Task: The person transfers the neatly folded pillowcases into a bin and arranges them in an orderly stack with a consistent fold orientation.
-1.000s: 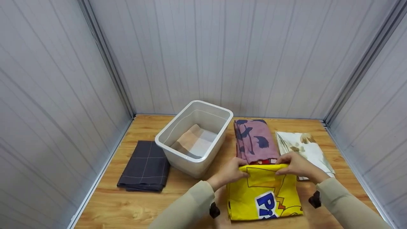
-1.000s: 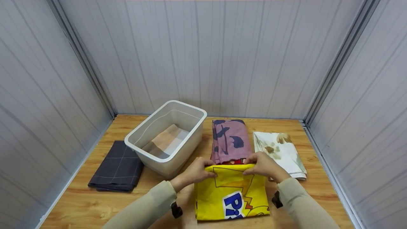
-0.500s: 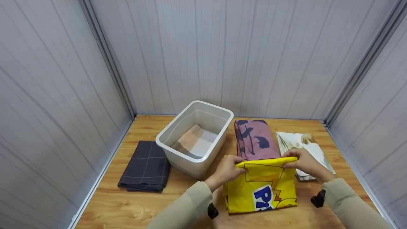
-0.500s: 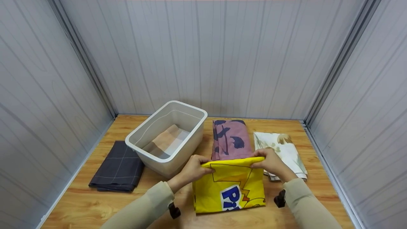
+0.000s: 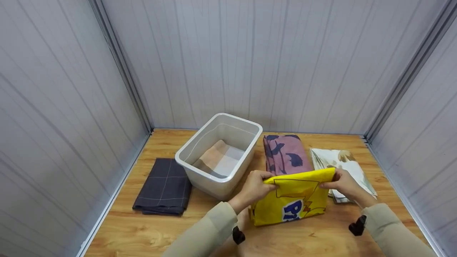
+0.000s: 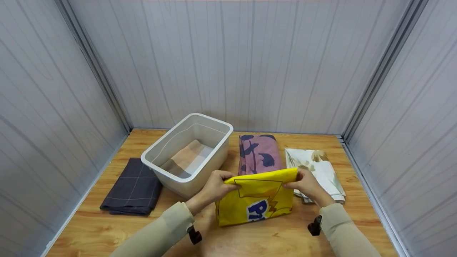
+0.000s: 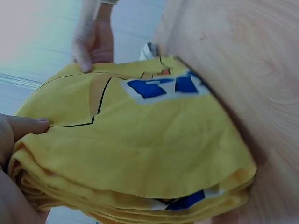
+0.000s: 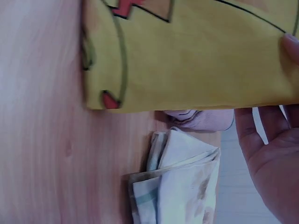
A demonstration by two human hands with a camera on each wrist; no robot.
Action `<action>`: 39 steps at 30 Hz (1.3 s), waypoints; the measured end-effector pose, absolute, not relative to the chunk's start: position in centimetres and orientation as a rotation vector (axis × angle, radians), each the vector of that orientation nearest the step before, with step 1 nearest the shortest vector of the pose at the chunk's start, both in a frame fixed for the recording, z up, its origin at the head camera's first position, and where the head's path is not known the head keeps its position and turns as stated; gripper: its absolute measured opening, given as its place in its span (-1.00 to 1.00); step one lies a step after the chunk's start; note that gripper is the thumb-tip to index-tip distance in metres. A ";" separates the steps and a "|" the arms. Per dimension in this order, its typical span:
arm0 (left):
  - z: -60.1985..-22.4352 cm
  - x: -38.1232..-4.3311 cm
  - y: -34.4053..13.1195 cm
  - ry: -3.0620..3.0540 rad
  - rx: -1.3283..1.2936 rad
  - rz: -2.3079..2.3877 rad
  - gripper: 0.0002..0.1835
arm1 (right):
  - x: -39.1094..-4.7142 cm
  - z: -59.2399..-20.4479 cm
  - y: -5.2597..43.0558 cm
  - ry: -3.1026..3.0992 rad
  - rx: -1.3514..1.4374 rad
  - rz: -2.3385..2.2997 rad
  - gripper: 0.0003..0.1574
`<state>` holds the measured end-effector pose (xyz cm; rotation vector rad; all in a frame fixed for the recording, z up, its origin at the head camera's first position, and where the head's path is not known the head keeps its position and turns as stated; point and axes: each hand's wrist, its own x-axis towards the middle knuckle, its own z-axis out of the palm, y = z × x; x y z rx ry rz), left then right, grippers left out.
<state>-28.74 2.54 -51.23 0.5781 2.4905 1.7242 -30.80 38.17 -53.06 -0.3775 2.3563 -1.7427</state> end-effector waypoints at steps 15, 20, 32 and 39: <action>-50.3 -29.3 1.7 2.455 0.584 1.864 -0.91 | -31.2 -52.2 37.2 2.432 -0.337 -1.804 -0.63; -49.8 -29.6 1.4 2.479 0.584 1.869 -0.89 | -31.5 -51.0 36.8 2.404 -0.320 -1.877 -0.68; -49.5 -29.9 0.4 2.468 0.585 1.884 -0.85 | -31.7 -47.9 35.8 2.452 -0.276 -1.914 -0.76; -49.6 -29.9 -0.2 2.493 0.659 1.828 -0.85 | -32.1 -45.4 34.9 2.484 -0.314 -1.896 -0.83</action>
